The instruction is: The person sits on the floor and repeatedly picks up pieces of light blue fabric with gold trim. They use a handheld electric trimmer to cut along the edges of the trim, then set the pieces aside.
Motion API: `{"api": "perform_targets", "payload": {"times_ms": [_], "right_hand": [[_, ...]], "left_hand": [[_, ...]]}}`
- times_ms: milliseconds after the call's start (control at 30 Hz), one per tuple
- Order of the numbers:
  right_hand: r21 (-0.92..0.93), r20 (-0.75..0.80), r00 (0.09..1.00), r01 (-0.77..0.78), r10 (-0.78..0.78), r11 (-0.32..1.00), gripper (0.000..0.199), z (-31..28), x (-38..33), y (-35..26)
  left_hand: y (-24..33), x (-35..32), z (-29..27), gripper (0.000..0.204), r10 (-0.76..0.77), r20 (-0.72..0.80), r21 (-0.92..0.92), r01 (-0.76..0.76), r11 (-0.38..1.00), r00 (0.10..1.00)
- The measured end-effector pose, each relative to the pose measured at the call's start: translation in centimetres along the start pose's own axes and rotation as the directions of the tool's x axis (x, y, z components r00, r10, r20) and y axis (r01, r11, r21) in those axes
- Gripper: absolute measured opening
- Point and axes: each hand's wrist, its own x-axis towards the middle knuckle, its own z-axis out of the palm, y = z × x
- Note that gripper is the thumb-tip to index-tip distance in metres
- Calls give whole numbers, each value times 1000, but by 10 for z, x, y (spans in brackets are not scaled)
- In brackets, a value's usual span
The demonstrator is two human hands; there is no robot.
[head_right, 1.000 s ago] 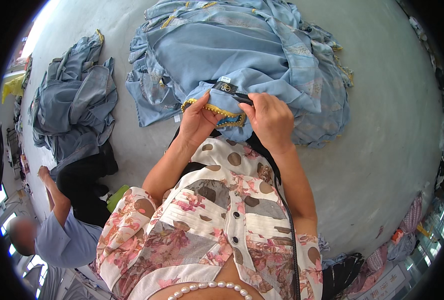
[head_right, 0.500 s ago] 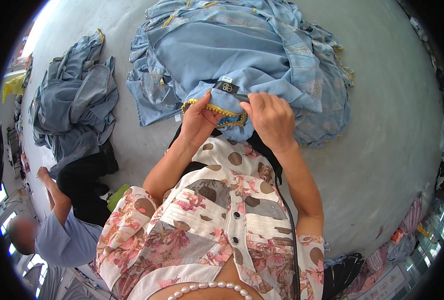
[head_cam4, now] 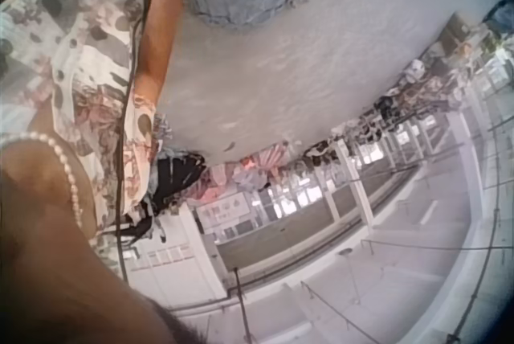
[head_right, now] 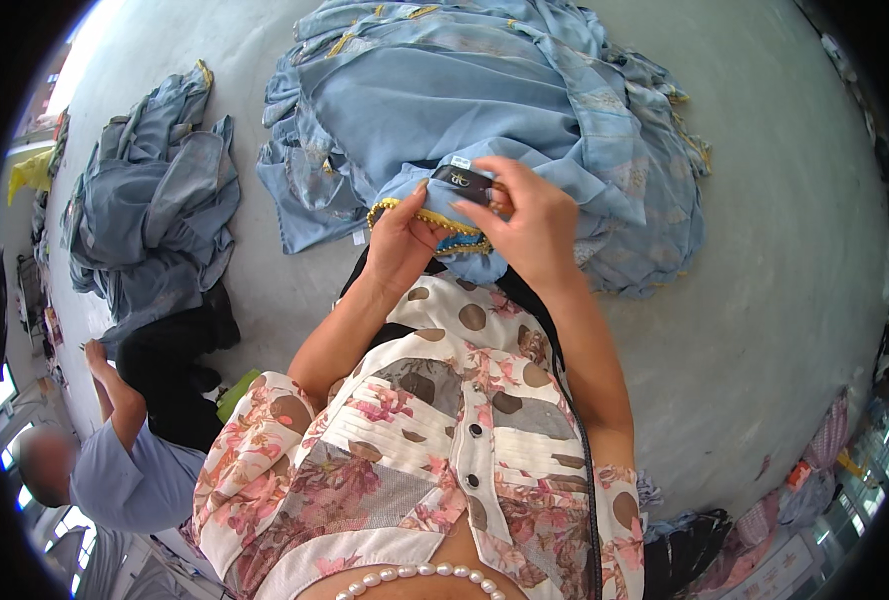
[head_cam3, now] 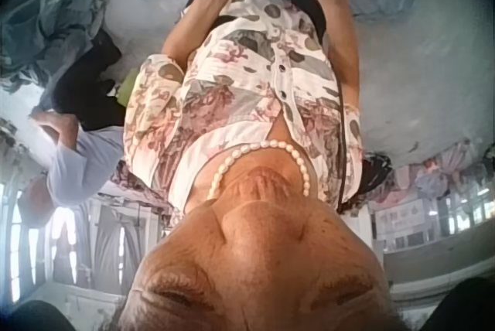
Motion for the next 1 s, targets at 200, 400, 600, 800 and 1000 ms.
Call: {"api": "perform_targets", "payload": {"times_ms": [200,400,600,800,1000], "right_hand": [[284,-60,990,-104,125,953,12,3,6,23],[277,-206,956,-148,209,949,14,-38,2,34],[82,-18,986,-164,166,983,24,-8,1,17],[99,37,995,-96,93,990,12,9,7,27],[487,-37,958,-231,284,842,17,-8,9,37]], "left_hand": [[-4,2,-5,27,40,12,49,-41,998,999],[-5,1,-11,31,3,-29,66,-1,998,1000],[-5,2,-11,30,-16,30,5,15,1000,999],[-7,1,-12,29,-27,67,13,26,1000,997],[-7,0,-7,30,-64,27,-34,65,997,998]]}}
